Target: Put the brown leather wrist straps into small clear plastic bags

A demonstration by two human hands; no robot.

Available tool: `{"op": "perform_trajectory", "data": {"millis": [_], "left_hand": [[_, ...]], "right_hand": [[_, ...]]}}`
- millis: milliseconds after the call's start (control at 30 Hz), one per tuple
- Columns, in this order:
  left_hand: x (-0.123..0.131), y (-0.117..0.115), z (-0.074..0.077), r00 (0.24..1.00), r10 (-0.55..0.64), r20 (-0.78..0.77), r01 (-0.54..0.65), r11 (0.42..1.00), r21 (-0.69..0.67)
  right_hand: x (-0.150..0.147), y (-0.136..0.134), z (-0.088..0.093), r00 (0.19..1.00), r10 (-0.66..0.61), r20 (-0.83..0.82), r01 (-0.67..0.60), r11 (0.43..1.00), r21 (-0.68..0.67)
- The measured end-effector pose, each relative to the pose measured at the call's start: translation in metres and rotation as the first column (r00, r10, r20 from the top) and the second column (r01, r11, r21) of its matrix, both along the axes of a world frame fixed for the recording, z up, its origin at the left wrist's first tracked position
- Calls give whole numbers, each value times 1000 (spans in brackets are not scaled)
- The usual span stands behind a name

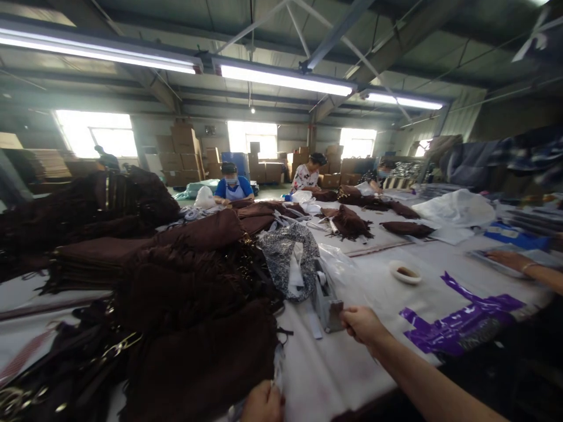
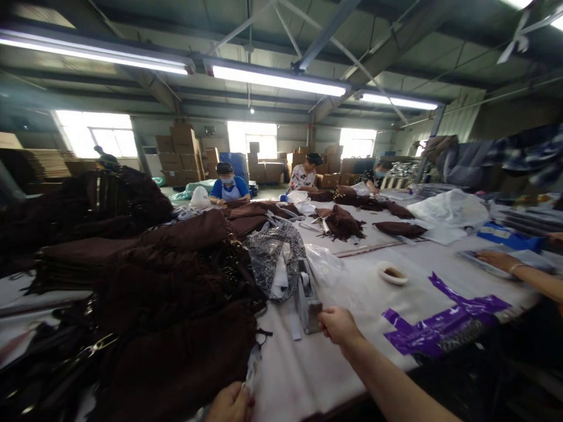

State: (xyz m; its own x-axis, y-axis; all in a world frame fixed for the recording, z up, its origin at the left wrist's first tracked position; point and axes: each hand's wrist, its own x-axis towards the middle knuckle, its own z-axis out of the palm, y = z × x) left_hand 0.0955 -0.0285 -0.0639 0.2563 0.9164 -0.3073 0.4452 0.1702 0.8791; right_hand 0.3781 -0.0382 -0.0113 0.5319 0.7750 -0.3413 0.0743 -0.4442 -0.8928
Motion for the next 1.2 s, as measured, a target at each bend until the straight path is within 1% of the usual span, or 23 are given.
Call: {"op": "perform_trajectory", "data": {"millis": [100, 167, 200, 233, 267, 300, 333, 367, 433, 567, 733, 900, 1000, 1100, 1200], "left_hand": [[-3, -10, 13, 999, -24, -37, 25, 999, 32], [-3, -16, 19, 997, -40, -70, 44, 998, 55], [-3, -18, 22, 995, -49, -89, 56, 995, 77], [-3, -20, 24, 992, -56, -109, 68, 992, 106], [-3, -21, 25, 989, -64, -130, 82, 988, 134], [-3, -23, 26, 986, -69, -151, 93, 983, 157], [-3, -25, 27, 983, -79, -168, 108, 979, 172], [-4, -26, 28, 980, -87, -180, 121, 976, 183], [-5, -29, 28, 975, -104, -196, 144, 969, 199], [-6, -35, 29, 967, -114, -228, 168, 958, 233], [-4, -39, 26, 950, -133, -284, 207, 946, 249], [-2, -42, 19, 943, -117, -313, 211, 936, 284], [0, -43, 18, 931, -132, -341, 236, 930, 283], [1, -46, 19, 898, -151, -413, 280, 920, 272], [2, -50, 17, 885, -125, -448, 264, 927, 265]], "right_hand": [[-3, -11, -7, 995, 99, 16, -98, 994, -57], [-20, -22, -5, 965, 261, -34, -263, 963, -54], [-33, -26, -2, 926, 372, -61, -374, 927, -32], [-48, -30, 3, 870, 486, -80, -488, 873, -5], [-63, -31, 7, 815, 573, -86, -574, 818, 15], [-79, -31, 12, 769, 632, -92, -633, 774, 26], [-93, -29, 15, 743, 662, -103, -663, 748, 24], [-105, -26, 17, 732, 672, -111, -675, 738, 11], [-124, -18, 17, 739, 664, -116, -671, 740, -37], [-139, -6, 7, 757, 650, -62, -652, 747, -125], [-142, -1, 0, 742, 668, 61, -649, 738, -185], [-141, 2, 4, 715, 689, 118, -651, 717, -247], [-140, 5, 10, 683, 718, 137, -665, 688, -292], [-138, 9, 15, 635, 756, 162, -686, 647, -332], [-137, 12, 16, 595, 782, 185, -703, 618, -353]]}}
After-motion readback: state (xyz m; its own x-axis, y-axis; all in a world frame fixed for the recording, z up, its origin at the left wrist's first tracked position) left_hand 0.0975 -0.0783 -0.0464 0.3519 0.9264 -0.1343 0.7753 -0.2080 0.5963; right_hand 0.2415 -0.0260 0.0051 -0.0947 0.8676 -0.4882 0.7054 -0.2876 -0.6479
